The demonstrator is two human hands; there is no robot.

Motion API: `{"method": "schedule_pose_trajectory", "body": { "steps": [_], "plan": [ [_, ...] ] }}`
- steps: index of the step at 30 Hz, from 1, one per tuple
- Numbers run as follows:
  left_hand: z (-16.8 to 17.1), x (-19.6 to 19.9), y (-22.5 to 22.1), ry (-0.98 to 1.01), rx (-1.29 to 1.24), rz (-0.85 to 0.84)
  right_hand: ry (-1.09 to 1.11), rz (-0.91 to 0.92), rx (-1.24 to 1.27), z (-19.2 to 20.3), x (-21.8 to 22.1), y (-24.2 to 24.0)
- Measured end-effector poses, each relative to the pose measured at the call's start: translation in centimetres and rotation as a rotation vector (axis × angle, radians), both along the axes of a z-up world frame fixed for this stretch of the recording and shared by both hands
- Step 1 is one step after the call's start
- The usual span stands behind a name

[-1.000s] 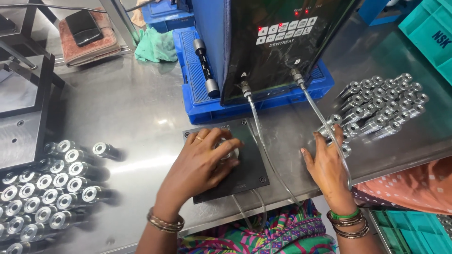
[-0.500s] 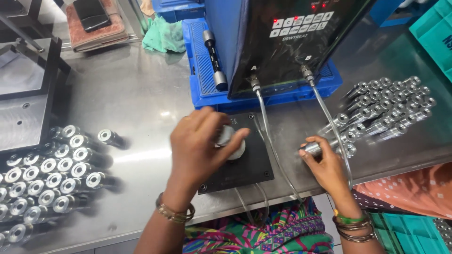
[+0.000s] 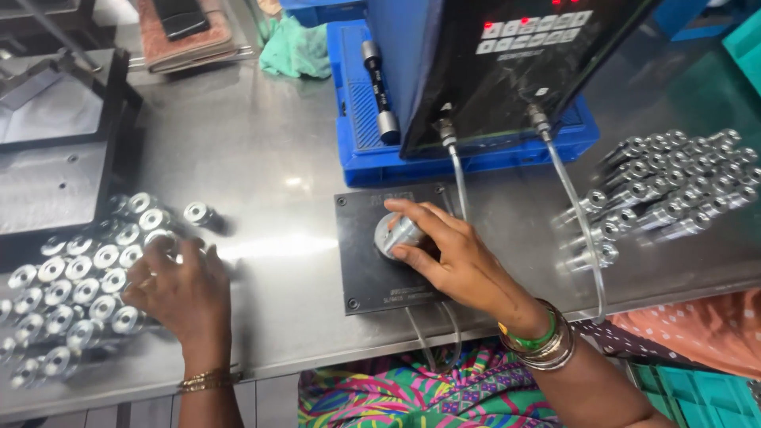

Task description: Testing and inspecting cylindrical metal spacers using a specialized measurement jig and control panel.

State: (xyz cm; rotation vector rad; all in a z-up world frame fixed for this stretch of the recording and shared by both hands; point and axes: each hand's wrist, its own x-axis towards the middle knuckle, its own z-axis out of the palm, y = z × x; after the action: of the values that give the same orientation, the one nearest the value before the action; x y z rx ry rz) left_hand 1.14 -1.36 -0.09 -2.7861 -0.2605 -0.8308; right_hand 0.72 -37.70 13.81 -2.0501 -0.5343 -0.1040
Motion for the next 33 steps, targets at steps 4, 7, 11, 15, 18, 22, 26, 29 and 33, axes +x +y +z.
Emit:
{"method": "schedule_pose_trajectory", "body": {
  "steps": [4,7,11,15,18,22,26,29,33],
  "plan": [
    [2.1,0.2,-0.3,-0.107,-0.183,0.039,-0.042,-0.03,-0.123,0.6,0.8,0.9],
    [3.1,0.6,-1.7,-0.138,-0.305,-0.068,-0.123,-0.056,-0.248,0.7,0.6,0.9],
    [5.2,0.8,-4.6,-0.193,-0.413,-0.234,-0.292,-0.005,-0.481,0.9,0.2,1.1],
    [7.2,0.7,-7.4,-0.203,-0.497,-0.318,-0.322,-0.018,-0.565,0.6,0.3,1.1],
    [8.8,0.8,-9.9,-0.154,-0.657,-0.38,-0.336,-0.038,-0.574,-0.7,0.0,0.9],
    [11.1,0.5,-14.0,-0.133,-0.787,-0.65,-0.306,-0.095,-0.414,-0.5,-0.4,-1.3],
    [13.2,0.5,-18.6,0.06,-0.747,-0.815,-0.19,-0.549,-0.313,0.5,-1.8,-9.0],
    [12.7,1.6,-19.9,0.154,-0.587,-0.842,-0.136,-0.773,-0.564,-1.8,-4.3,-17.6],
    [13.0,2.3,-19.5,0.199,-0.558,-0.926,0.169,-0.983,-0.764,-6.7,-7.3,-24.1]
  ]
}}
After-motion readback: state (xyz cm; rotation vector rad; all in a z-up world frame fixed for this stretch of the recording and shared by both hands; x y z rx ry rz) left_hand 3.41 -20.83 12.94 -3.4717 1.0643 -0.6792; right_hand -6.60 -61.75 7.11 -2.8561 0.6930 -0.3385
